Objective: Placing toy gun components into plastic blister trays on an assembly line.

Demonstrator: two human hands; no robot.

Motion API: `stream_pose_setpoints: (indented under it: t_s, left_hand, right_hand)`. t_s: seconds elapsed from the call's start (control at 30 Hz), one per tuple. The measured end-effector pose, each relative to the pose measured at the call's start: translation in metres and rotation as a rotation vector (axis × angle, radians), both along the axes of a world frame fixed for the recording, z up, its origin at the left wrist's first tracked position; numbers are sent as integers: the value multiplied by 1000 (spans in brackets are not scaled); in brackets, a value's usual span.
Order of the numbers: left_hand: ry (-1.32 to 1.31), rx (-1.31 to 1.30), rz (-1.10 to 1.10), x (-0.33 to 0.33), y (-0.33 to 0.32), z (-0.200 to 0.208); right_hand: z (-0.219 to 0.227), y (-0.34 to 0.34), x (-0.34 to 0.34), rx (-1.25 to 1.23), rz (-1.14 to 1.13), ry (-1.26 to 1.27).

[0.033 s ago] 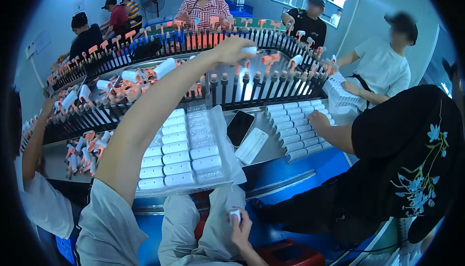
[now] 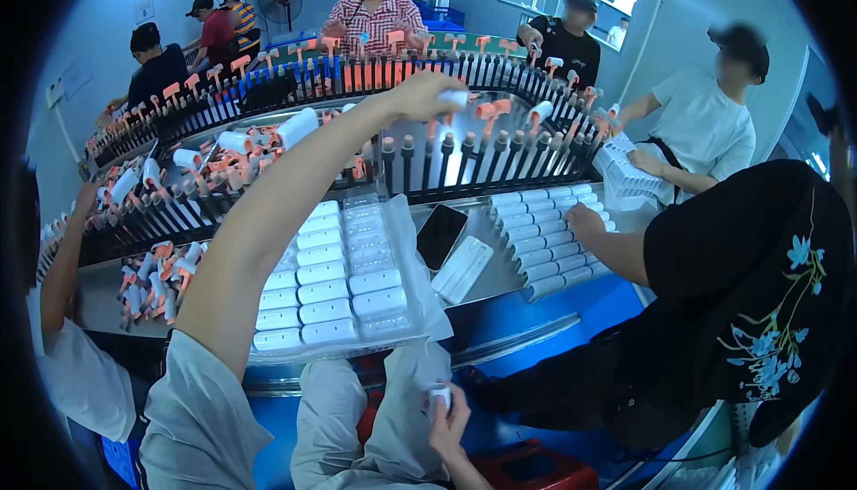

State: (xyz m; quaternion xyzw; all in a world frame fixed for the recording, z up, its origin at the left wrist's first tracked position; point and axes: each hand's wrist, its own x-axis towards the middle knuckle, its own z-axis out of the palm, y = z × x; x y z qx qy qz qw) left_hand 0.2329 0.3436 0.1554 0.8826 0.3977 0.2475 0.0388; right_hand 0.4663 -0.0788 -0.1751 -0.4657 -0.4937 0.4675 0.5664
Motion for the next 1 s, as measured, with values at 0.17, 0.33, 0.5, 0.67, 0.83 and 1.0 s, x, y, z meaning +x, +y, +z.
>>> stream_pose_setpoints:
  t_s: [0.17, 0.33, 0.5, 0.67, 0.83, 1.0]
  left_hand:
    - [255, -56, 136, -25, -14, 19]
    - [258, -23, 160, -59, -31, 15]
    - [191, -128, 306, -96, -47, 23]
    - [244, -4, 450, -142, -67, 3]
    - [229, -101, 716, -134, -98, -14]
    - [261, 207, 767, -160, -135, -42]
  right_hand:
    - [92, 70, 17, 261, -236, 17]
    - [182, 173, -5, 505, -83, -104]
    - [256, 286, -44, 811, -93, -489]
    - [290, 371, -97, 1083, -10, -636]
    - [285, 384, -139, 1052, 213, -840]
    - [281, 377, -199, 992, 289, -1081]
